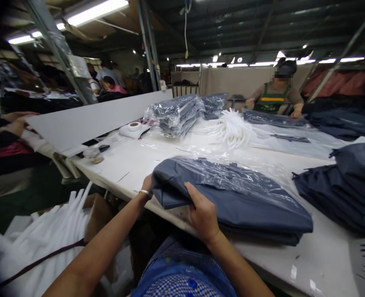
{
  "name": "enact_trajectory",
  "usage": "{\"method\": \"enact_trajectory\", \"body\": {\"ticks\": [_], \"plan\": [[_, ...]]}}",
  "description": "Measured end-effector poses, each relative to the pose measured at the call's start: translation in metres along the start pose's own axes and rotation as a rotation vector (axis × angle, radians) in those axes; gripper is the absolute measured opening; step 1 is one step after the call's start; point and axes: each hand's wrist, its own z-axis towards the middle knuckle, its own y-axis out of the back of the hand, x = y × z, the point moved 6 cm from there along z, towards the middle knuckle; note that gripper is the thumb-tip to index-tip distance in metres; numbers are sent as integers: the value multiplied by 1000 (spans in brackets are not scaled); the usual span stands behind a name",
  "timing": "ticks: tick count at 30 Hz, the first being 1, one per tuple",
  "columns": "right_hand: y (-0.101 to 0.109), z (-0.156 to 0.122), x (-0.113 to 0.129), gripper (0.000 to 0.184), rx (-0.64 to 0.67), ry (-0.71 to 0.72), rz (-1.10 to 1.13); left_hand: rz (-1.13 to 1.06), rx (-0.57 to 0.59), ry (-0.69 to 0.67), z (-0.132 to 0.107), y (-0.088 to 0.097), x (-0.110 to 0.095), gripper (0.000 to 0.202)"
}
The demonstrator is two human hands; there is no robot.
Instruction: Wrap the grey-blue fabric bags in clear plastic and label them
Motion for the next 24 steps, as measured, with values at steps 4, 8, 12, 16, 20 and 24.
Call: {"method": "enact_trajectory", "body": {"ticks": [4, 8, 12, 16, 20, 24], "plan": [[38, 25, -6, 53, -134, -93, -102, -185, -32, 55, 21, -21, -8, 31], [71, 41, -6, 50, -295, -108, -270, -302, -73, 13, 45, -44, -32, 31], [104, 56, -1, 51, -378, -123, -355, -312, -125, -113, 52, -52, -60, 35], [126, 67, 2, 51, -432, -117, -360, -223, -110, -243, 47, -50, -77, 31], [124, 70, 1, 50, -464, -85, -388, -110, -123, -231, 41, -49, -69, 27], [99, 61, -4, 46, -458, 10, -410, -77, -157, -183, 27, -48, -52, 22]]}}
